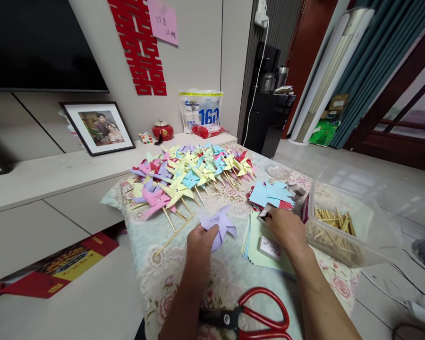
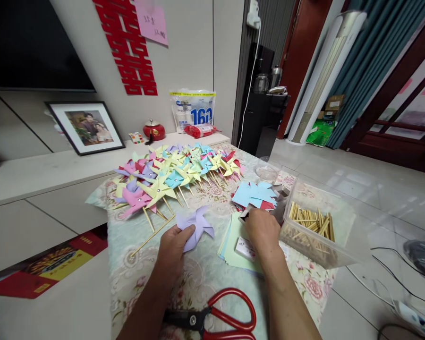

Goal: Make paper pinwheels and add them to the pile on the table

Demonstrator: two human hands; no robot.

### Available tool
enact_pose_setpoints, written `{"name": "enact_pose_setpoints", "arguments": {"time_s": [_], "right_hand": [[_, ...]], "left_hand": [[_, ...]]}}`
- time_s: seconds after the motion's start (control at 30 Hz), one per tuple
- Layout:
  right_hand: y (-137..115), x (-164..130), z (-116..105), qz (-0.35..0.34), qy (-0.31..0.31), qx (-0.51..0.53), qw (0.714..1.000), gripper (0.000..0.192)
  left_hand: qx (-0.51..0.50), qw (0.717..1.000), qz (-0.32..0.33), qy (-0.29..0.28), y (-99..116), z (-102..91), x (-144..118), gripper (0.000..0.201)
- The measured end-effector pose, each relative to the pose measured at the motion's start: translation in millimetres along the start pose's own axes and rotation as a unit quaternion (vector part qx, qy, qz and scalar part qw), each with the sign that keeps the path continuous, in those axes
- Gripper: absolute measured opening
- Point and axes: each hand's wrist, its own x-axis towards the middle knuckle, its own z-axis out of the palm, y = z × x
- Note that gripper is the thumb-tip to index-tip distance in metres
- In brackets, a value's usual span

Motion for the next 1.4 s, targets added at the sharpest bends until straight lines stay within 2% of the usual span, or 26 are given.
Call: {"name": "enact_pose_setpoints", "arguments": {"time_s": [0.2,0.4,0.67,0.87,1.27,1.4], "right_hand": [[5.5,4.8,5.2,-0.026,-0.004,0.015,1.000,0.030],[5.3,7.1,7.9,-0.044,-0.002,0.011,0.999,0.031],[2.4,6.4,9.0,-0.042,-0.010,0.016,0.999,0.032],[0.4,5.2,7.0,-0.018,-0.014,0.028,0.999,0.032],[0.4,4.5,6.4,-0.014,0.025,0.032,0.999,0.034],[1.8,6.5,7.3,-0.004,0.063,0.059,0.996,0.030]], "left_hand": [[0.003,1.000,0.007,-0.007,-7.3,0.5,3.6,0.032],[0.005,1.000,0.015,-0.009,-3.7,2.8,-1.1,0.027],[0.004,1.000,0.019,0.004,-3.0,4.2,-2.2,0.025],[0.005,1.000,0.019,-0.012,-4.2,3.0,-1.4,0.033],[0.002,1.000,0.012,-0.015,-7.1,0.2,0.7,0.030],[0.004,1.000,0.018,-0.014,-8.3,-0.4,2.1,0.031]]}}
